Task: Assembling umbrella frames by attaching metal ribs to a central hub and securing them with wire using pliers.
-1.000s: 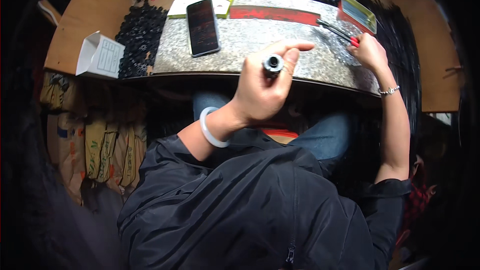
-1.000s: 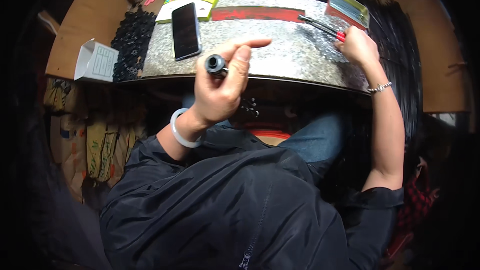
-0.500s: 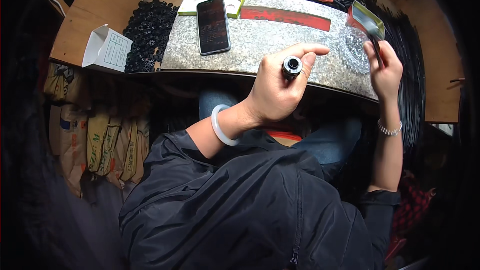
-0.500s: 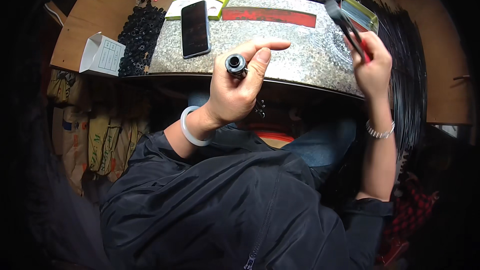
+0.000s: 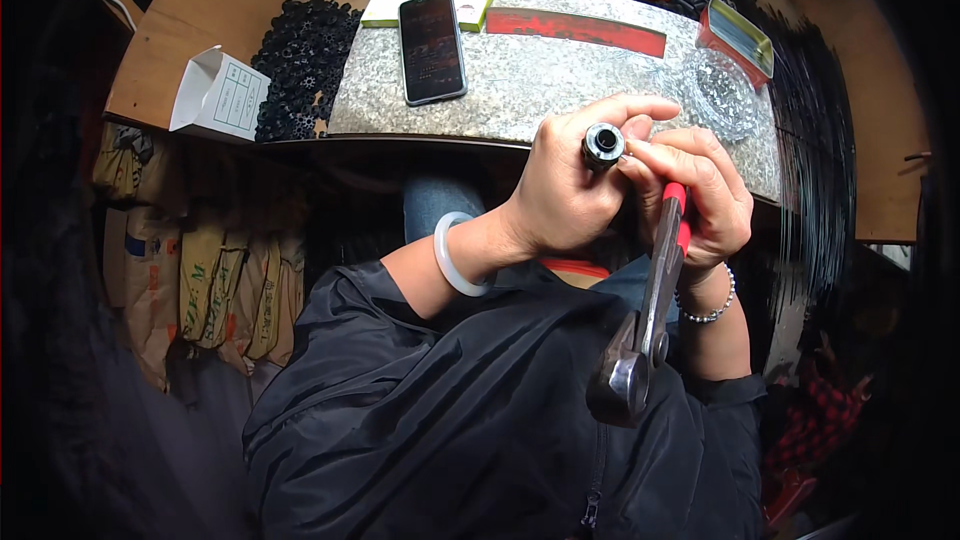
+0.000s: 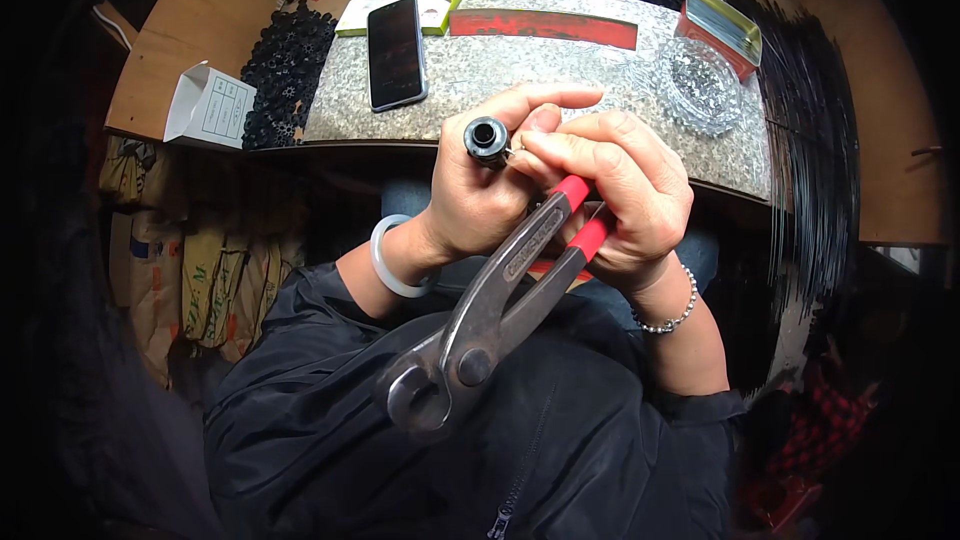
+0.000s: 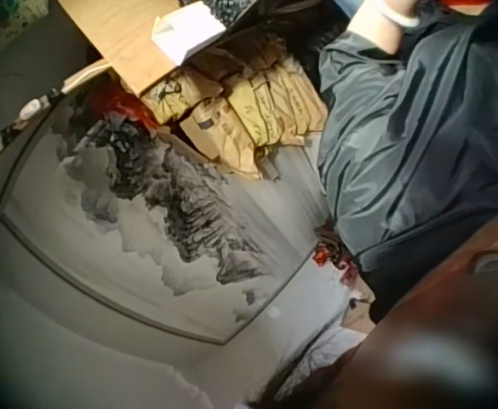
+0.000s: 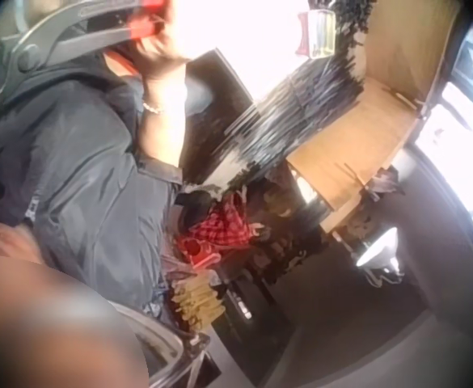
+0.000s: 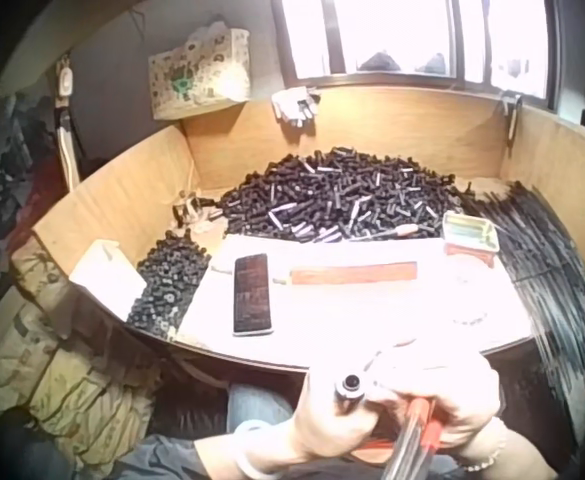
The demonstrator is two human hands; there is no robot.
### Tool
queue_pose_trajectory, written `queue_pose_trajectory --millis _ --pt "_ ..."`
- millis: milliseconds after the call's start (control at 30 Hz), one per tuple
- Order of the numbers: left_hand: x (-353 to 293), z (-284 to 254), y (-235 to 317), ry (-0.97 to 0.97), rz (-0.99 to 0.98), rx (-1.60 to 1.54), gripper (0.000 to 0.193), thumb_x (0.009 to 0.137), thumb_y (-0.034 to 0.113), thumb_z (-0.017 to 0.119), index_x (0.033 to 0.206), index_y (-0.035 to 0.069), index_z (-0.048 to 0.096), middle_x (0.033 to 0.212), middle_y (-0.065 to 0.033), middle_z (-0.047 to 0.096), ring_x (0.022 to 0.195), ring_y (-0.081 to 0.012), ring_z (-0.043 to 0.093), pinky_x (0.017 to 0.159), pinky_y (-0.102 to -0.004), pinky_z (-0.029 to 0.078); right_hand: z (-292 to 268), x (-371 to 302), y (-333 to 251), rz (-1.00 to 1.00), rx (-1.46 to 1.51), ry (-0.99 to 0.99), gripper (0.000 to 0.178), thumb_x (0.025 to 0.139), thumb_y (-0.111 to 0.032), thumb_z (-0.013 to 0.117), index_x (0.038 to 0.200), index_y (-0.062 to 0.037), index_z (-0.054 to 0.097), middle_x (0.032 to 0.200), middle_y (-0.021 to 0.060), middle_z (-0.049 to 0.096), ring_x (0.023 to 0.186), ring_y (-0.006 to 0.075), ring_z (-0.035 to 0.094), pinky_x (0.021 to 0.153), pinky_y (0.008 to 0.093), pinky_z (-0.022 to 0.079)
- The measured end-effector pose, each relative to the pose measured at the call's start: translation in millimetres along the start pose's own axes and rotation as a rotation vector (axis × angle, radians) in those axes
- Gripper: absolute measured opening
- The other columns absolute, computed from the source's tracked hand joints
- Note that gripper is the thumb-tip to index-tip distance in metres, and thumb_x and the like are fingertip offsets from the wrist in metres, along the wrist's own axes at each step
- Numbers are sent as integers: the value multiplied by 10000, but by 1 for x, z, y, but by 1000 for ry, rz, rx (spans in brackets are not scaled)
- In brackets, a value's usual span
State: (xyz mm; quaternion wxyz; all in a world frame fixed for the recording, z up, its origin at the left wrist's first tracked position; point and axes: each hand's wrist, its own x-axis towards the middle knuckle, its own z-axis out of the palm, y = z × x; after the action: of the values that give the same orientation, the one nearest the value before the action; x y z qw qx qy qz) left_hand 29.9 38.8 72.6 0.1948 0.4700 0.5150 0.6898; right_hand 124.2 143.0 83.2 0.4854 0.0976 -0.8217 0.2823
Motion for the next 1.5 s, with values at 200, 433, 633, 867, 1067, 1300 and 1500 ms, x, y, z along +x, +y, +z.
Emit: queue_pose_trajectory --millis 200,433,633,867,1067,1300,1500 --pt "-2 -1 -1 25 61 42 282 931 156 473 1083 -47 596 626 34 509 569 -12 433 496 -183 357 8 -2 0 -48 142 68 281 680 -56 736 942 -4 648 809 100 637 700 192 621 608 275 483" --pt "1 0 0 22 135 41 458 906 346 528 1103 -65 579 691 -4 564 643 -49 507 561 -204 420 21 -4 0 -80 202 175 244 720 -72 744 936 -11 650 753 74 604 646 164 572 580 263 465" --pt "-1 0 -3 46 90 -7 548 900 431 512 1102 -75 573 734 -38 593 684 -69 540 598 -217 446 27 -3 -2 -67 170 205 222 715 -36 750 913 -16 650 744 71 599 640 163 574 578 263 468" --pt "-1 -1 -5 50 116 7 505 874 367 571 1117 -76 565 865 -91 626 792 -115 585 695 -244 479 23 1 -2 4 164 117 212 693 -33 757 878 -8 656 737 84 601 639 171 587 583 271 478" --pt "-2 -9 6 32 90 -42 281 850 110 569 1078 -56 578 871 -137 648 767 -133 600 688 -263 478 -8 28 -17 690 406 -245 271 771 27 665 1033 38 596 727 -16 530 638 14 450 559 155 357" --pt "2 -19 23 221 -180 -167 207 935 85 463 1010 -25 621 623 33 498 551 -24 399 490 -196 313 -63 24 -36 1023 563 -601 486 943 -228 473 1351 15 369 876 120 600 677 141 600 639 251 497" --pt "7 -16 13 159 -26 -82 270 964 139 434 1097 -26 601 494 88 428 421 16 336 406 -180 237 -74 42 -42 962 377 -949 459 915 -171 521 1324 6 409 837 107 619 752 179 634 680 277 495"
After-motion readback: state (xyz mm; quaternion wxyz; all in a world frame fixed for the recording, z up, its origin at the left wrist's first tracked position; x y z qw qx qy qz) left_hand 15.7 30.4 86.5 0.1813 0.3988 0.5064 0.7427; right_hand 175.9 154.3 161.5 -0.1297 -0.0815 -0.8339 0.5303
